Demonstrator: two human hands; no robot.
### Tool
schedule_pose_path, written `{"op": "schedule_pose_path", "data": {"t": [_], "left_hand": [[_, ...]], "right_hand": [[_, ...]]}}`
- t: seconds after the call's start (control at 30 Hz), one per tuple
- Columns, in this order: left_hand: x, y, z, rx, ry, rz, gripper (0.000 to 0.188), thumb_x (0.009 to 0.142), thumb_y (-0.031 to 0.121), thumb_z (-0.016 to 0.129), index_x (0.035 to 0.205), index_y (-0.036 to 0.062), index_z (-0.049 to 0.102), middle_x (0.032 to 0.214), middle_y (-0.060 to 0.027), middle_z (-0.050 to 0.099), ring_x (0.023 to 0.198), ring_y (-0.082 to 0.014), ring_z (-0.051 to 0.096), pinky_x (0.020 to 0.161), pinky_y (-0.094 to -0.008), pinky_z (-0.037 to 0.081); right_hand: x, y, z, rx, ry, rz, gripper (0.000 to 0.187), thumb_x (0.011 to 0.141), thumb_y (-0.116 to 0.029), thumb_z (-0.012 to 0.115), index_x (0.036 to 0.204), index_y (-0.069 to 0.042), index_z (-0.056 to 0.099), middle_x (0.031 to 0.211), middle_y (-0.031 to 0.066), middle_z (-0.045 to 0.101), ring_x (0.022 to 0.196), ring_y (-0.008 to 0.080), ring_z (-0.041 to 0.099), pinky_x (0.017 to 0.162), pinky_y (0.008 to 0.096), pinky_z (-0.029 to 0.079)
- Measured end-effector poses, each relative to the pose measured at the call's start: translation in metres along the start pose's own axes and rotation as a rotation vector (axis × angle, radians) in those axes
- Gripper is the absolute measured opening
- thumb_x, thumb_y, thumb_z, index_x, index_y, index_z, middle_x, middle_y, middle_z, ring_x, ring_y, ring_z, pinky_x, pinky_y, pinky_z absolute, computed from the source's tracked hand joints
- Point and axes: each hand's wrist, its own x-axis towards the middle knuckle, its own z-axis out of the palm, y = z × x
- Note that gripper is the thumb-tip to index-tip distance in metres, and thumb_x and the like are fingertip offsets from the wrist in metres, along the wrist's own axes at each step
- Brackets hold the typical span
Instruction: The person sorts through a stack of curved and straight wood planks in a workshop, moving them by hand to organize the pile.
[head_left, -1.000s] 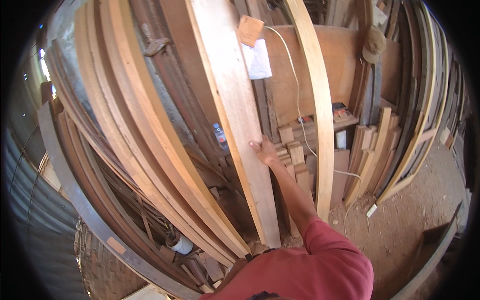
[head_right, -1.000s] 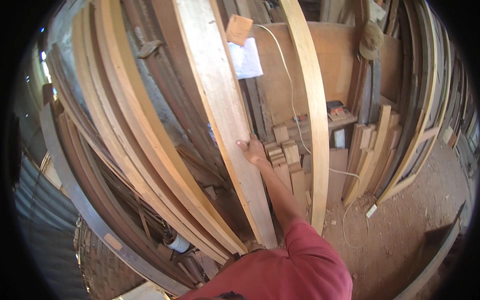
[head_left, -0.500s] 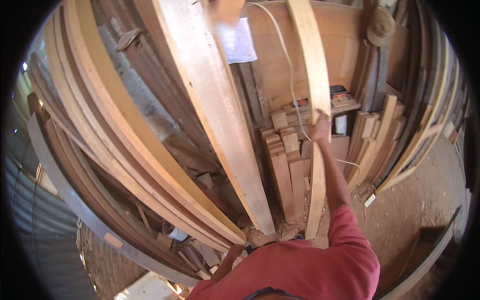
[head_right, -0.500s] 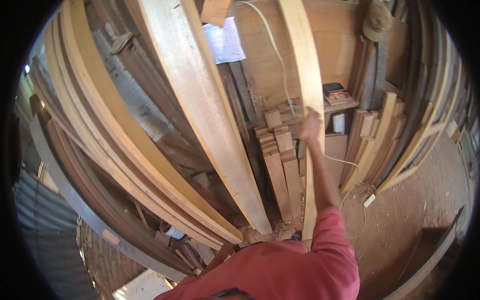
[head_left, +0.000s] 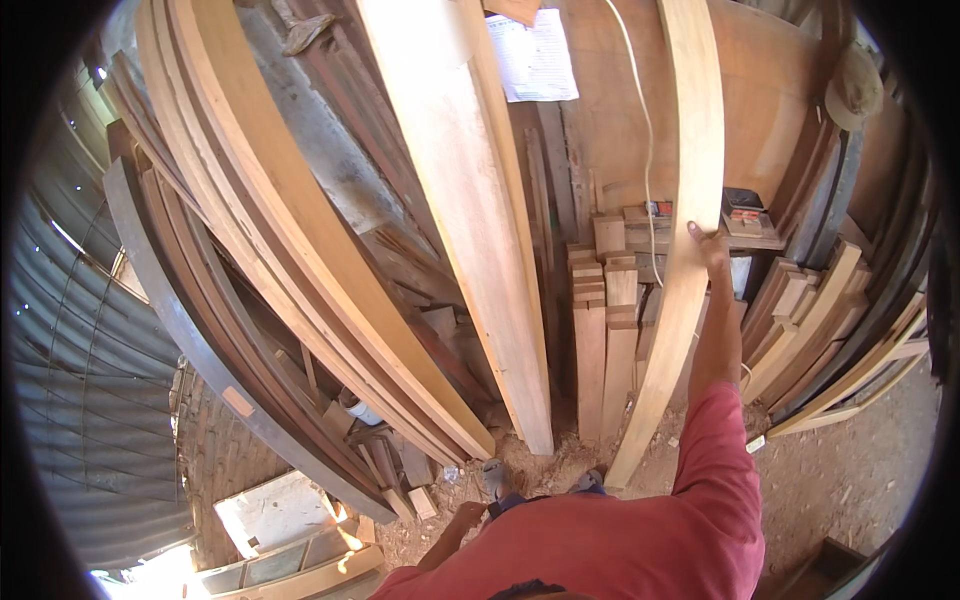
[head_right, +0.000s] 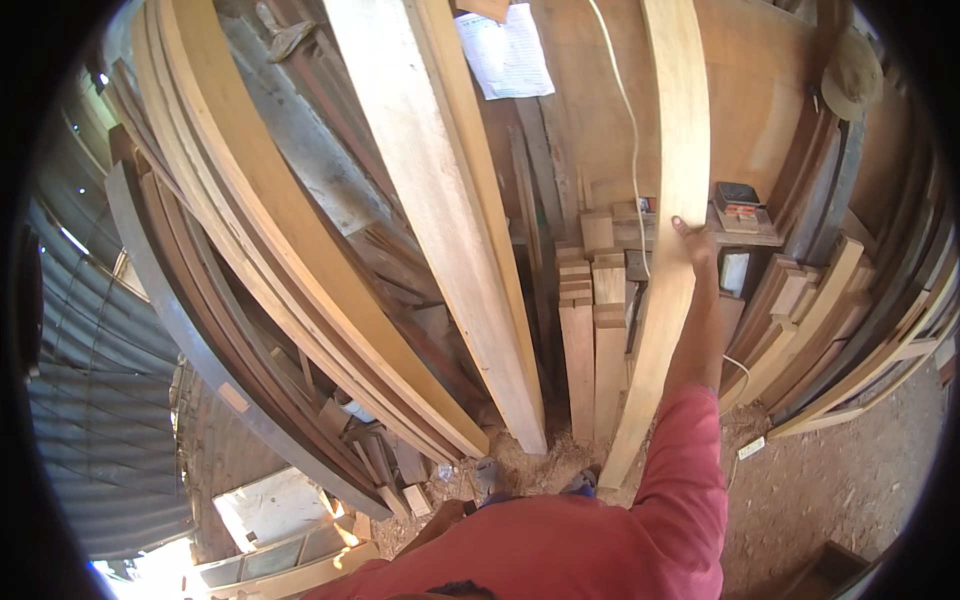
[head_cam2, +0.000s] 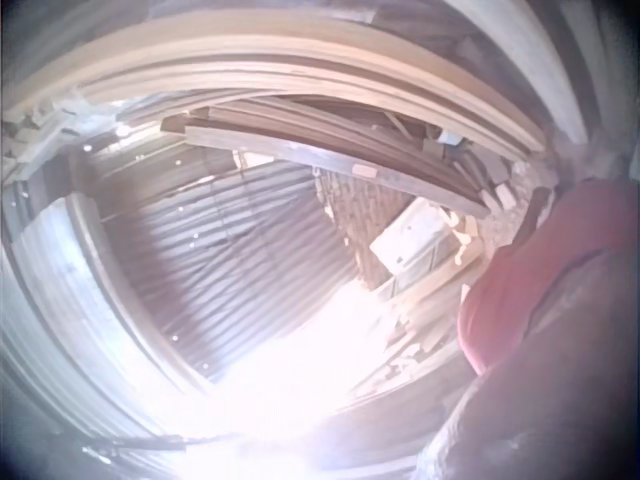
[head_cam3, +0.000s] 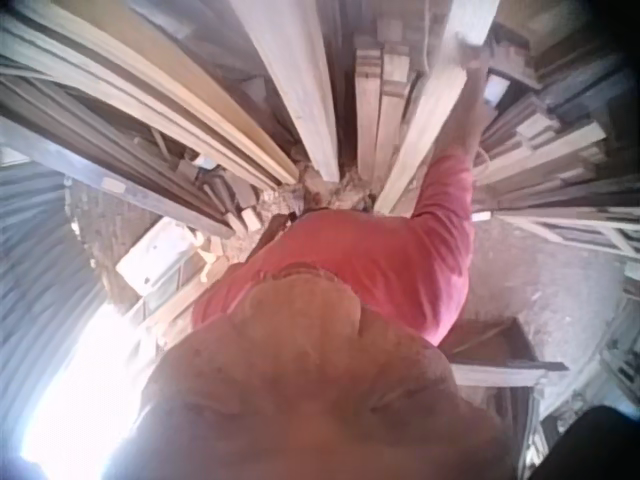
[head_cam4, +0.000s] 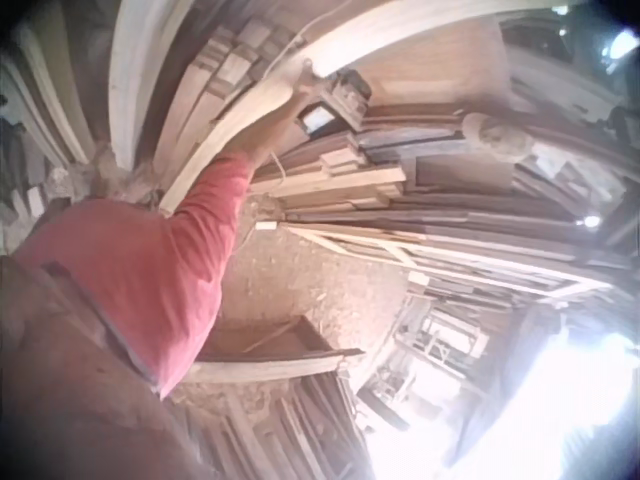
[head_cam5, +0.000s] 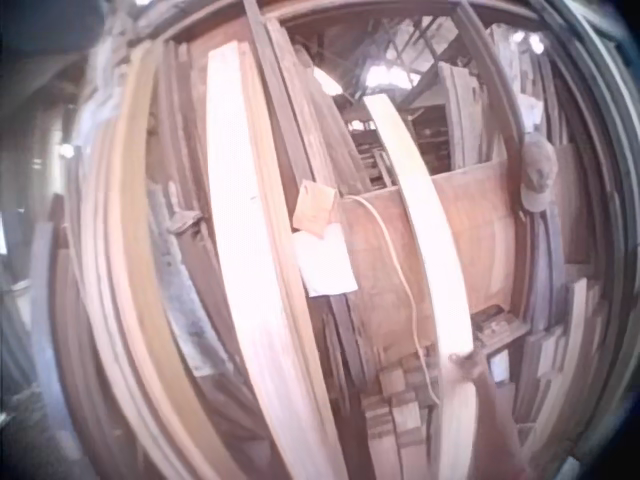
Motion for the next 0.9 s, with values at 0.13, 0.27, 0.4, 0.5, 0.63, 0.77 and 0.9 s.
{"op": "schedule_pose_path", "data": {"t": [0.13,0.27,0.4,0.5,0.63,0.77,0.9], "left_hand": [[0.009,-0.011,0.011,1.144,-0.118,0.455,0.028,0.092,0.032,0.063,0.091,0.0056,0.073,0.081,-0.0110,0.070,0.071,-0.0227,0.068,0.062,-0.0338,0.054],[0.013,0.046,0.033,0.474,0.017,0.303,0.026,0.092,0.030,0.062,0.091,0.0063,0.072,0.087,-0.0156,0.072,0.079,-0.0296,0.070,0.068,-0.0356,0.055],[0.078,0.096,0.040,0.582,-0.066,0.275,0.034,0.094,0.034,0.062,0.112,0.0055,0.067,0.110,-0.0178,0.072,0.098,-0.0316,0.071,0.079,-0.0392,0.056],[0.087,0.178,0.074,0.305,-0.021,0.395,0.042,0.093,0.032,0.068,0.116,-0.0029,0.064,0.103,-0.0146,0.072,0.095,-0.0189,0.069,0.082,-0.0352,0.054],[0.067,0.298,0.111,0.295,-0.143,0.640,0.044,0.097,0.028,0.066,0.127,-0.0032,0.057,0.117,-0.0159,0.068,0.112,-0.0168,0.064,0.096,-0.0310,0.050],[0.078,0.377,0.136,0.045,-0.320,0.891,0.056,0.095,0.025,0.069,0.139,-0.0012,0.046,0.133,-0.0211,0.060,0.123,-0.0260,0.061,0.101,-0.0368,0.050],[0.044,0.481,0.161,0.070,-0.289,1.075,0.065,0.093,0.023,0.072,0.145,0.0014,0.039,0.130,-0.0179,0.058,0.119,-0.0269,0.061,0.104,-0.0394,0.048]], "right_hand": [[-0.022,-0.018,-0.005,0.202,-0.100,0.206,0.039,0.086,-0.014,0.081,0.120,-0.001,0.067,0.105,0.0081,0.074,0.088,0.0151,0.068,0.079,0.0323,0.057],[-0.039,-0.052,-0.008,0.120,-0.184,0.131,0.042,0.083,-0.012,0.083,0.120,0.000,0.067,0.104,0.0086,0.074,0.087,0.0150,0.069,0.074,0.0312,0.057],[-0.063,-0.076,-0.032,0.026,-0.218,0.256,0.041,0.082,-0.012,0.084,0.117,0.002,0.068,0.102,0.0099,0.075,0.083,0.0156,0.070,0.070,0.0310,0.057],[-0.087,-0.104,-0.050,0.097,-0.247,0.283,0.037,0.081,-0.014,0.084,0.112,0.003,0.071,0.101,0.0110,0.075,0.084,0.0171,0.071,0.073,0.0309,0.057],[-0.119,-0.129,-0.076,0.210,-0.315,0.230,0.044,0.080,-0.016,0.085,0.117,0.003,0.070,0.106,0.0089,0.074,0.097,0.0169,0.069,0.090,0.0315,0.053],[-0.150,-0.164,-0.077,0.252,-0.381,0.194,0.052,0.078,-0.021,0.086,0.121,0.001,0.068,0.112,0.0084,0.073,0.103,0.0164,0.065,0.096,0.0325,0.050],[-0.178,-0.177,-0.091,0.342,-0.412,0.217,0.048,0.079,-0.015,0.085,0.122,0.002,0.069,0.114,0.0096,0.072,0.104,0.0169,0.065,0.097,0.0322,0.049]]}}
